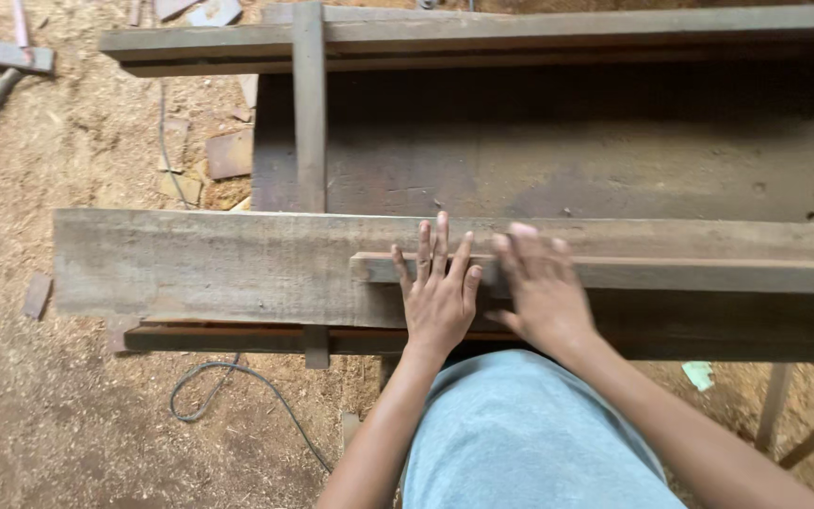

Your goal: The person is sanding a long wooden strip by hand using sandpaper. They move the sandpaper back and forth along the length of the wood while it is supported by a larger wooden structure.

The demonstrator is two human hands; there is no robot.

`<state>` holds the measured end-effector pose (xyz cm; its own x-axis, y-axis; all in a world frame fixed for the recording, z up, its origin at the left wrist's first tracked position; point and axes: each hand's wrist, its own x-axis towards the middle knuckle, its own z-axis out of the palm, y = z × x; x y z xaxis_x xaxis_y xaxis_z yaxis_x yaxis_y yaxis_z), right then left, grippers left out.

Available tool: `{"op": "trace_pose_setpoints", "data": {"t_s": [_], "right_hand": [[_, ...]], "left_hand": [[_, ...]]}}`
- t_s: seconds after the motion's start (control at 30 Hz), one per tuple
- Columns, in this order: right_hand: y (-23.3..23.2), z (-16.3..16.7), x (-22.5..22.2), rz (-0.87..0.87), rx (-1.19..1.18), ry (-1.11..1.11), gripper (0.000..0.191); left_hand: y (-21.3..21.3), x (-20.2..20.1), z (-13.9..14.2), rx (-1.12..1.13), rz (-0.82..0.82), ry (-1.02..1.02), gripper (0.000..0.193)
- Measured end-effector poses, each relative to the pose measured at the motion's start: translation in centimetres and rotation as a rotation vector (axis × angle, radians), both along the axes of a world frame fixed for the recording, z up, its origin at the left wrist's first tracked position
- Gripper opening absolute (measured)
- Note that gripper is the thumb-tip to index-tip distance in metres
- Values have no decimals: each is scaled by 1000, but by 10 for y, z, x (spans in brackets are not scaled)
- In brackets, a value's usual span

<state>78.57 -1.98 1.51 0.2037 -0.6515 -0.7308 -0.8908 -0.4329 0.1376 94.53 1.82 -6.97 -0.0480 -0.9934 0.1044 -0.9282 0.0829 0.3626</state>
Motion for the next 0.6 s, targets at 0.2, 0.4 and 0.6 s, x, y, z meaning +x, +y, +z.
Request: {"op": "trace_pose_setpoints", "data": {"t_s": [0.2, 0.4, 0.6], "right_hand": [[1, 2, -38, 11, -25, 52, 111], [12, -25, -81, -240, -200, -397, 101], [26, -55, -77, -264, -261, -392, 79]], "left_hand": [[-7, -7, -2, 42, 3, 92, 46], [-8, -16, 7, 29, -49, 36, 46], [-24, -38, 6, 21, -117, 85, 41]]}}
